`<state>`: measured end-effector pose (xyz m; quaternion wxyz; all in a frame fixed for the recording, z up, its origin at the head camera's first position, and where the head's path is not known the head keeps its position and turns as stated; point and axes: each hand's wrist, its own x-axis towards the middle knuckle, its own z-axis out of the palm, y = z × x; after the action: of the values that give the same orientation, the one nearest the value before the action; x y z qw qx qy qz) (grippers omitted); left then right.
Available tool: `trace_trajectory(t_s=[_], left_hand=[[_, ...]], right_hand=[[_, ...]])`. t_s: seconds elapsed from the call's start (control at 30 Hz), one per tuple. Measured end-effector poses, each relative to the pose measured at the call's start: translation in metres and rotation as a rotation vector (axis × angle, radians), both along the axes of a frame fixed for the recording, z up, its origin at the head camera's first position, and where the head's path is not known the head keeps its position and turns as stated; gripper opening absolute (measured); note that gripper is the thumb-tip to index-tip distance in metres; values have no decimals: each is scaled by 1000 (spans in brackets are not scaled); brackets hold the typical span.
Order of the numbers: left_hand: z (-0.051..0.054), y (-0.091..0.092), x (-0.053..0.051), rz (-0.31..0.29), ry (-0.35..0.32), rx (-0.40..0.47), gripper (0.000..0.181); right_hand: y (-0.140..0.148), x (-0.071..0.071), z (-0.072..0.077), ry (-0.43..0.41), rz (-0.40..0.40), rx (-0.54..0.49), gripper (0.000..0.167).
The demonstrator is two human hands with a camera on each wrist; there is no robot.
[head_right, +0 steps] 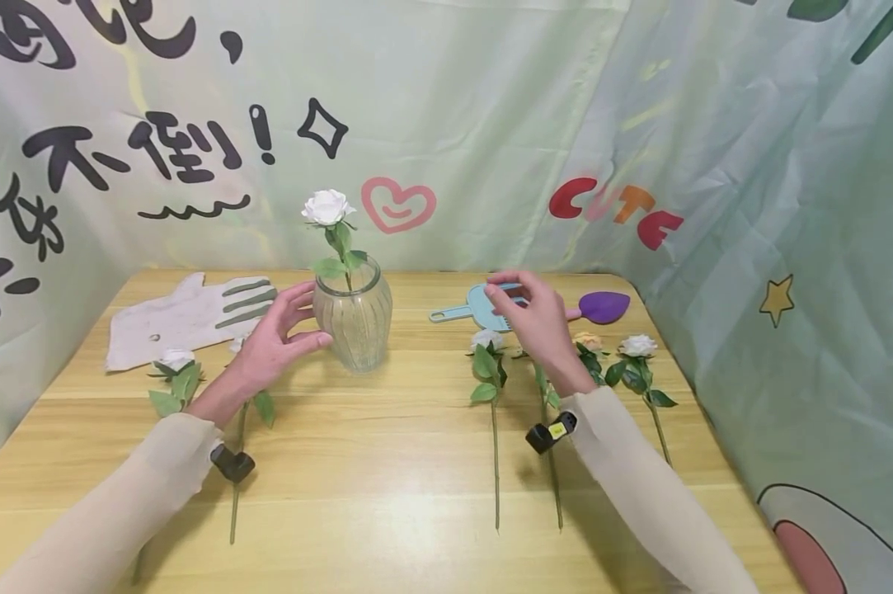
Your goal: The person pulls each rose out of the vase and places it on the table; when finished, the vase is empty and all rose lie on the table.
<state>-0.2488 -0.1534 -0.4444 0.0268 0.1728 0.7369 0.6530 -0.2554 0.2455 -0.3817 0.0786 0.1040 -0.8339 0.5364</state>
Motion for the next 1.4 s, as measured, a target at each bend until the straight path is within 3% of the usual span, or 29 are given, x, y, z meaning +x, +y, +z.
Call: trace_trajectory(t_s=[0.27,0.5,0.9,1.07,1.23,1.4], left_hand=[[0,1,0,-1,20,15,85],[0,1,0,3,13,4,85],[-1,-1,-1,0,12,8,84],[0,0,-2,-3,17,13,84],[-1,0,-3,-6,23,20,82],[-2,-1,-3,-1,16,26,82]], right_hand=[[-42,-20,33,98,148,-141,33],[-86,-33,49,117,266,-168,27],[-140,-46,41,112,481,-166,27],[-157,-51,38,91,525,-141,27],[-168,-55,38,100,574,-37,27],[-174,-56,40,116,569,-12,27]])
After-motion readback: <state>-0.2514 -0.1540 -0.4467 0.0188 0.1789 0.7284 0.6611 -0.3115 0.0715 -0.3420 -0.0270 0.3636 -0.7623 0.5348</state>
